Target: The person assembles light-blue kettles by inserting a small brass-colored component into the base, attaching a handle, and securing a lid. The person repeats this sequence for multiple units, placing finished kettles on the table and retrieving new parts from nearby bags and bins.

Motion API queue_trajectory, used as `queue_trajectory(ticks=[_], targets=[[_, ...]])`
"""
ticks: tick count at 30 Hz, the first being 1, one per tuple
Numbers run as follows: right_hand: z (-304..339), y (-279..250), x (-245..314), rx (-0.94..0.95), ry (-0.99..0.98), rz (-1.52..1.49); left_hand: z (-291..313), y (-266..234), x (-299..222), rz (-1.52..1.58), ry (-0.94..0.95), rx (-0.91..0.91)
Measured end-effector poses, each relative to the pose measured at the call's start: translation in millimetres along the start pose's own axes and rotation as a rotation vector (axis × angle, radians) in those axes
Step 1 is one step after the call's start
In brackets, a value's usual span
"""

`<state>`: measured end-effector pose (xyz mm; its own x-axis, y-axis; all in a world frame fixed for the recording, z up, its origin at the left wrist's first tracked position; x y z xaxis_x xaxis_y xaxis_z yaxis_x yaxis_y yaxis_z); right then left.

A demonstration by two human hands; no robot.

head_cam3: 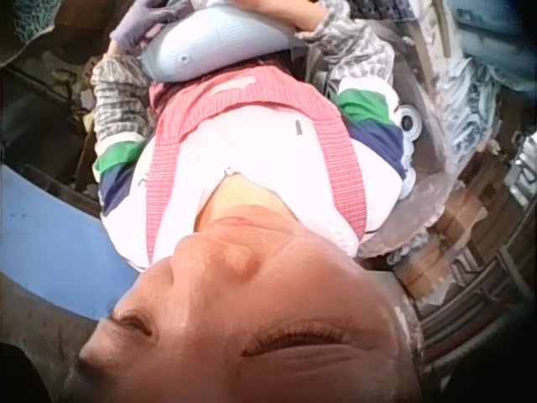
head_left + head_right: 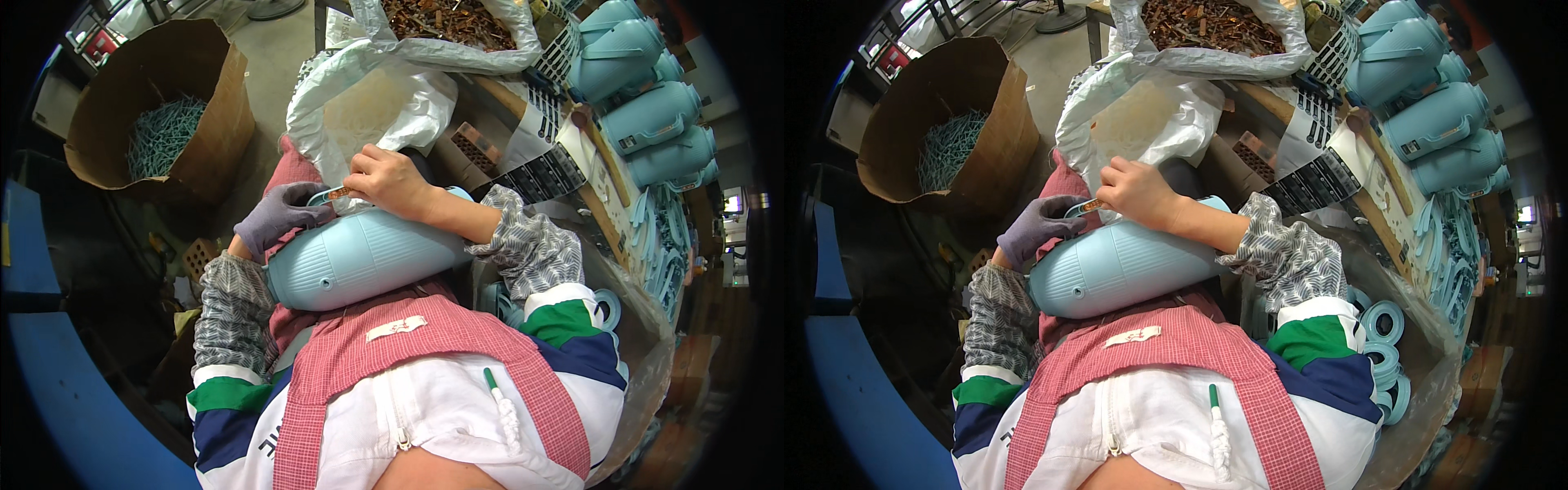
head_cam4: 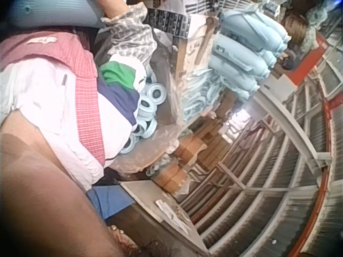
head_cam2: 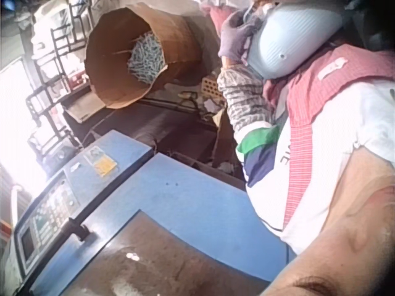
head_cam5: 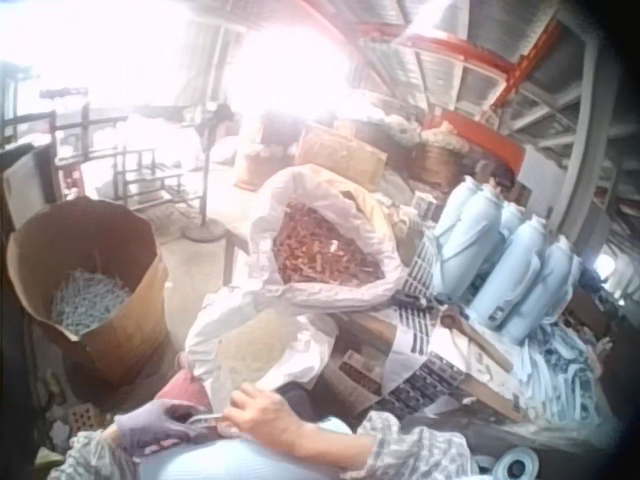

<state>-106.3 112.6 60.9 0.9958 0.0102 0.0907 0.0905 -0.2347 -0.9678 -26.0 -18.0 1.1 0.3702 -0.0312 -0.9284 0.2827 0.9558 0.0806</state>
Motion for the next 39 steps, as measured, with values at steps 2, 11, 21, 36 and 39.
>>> queue_trajectory(ticks=[2, 11, 21, 36, 39], targets=[[-1, 4, 3, -0.016, -0.021, 0.038, 0, -1, 7, 0.092, -0.054, 0.044], [1, 13, 2, -0.007, -0.113, 0.056, -6, 1, 10, 0.123, -0.104, 0.089], [-7, 14, -42, 0.02, -0.149, -0.043, -22, 4, 14, 0.039, -0.096, -0.112], [-16, -65, -355, -0.586, 0.962, -0.059, 37, 37, -98, -0.806, 0.304, -0.048], [-35, -39, -265, -0.439, 0.646, -1.007, 37, 24, -94, -0.804, 0.308, -0.316]])
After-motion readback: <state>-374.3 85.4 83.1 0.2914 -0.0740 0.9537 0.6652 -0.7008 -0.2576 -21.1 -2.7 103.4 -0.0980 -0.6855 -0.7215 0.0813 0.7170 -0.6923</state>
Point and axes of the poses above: each hand's wrist, its own z-axis away from the middle knuckle, its own y-axis out of the palm, x = y × z, the point moved 6 cm from there along -z, towards the middle knuckle, and after that the axes turned 15 degrees about x, right-handed, at the moved point
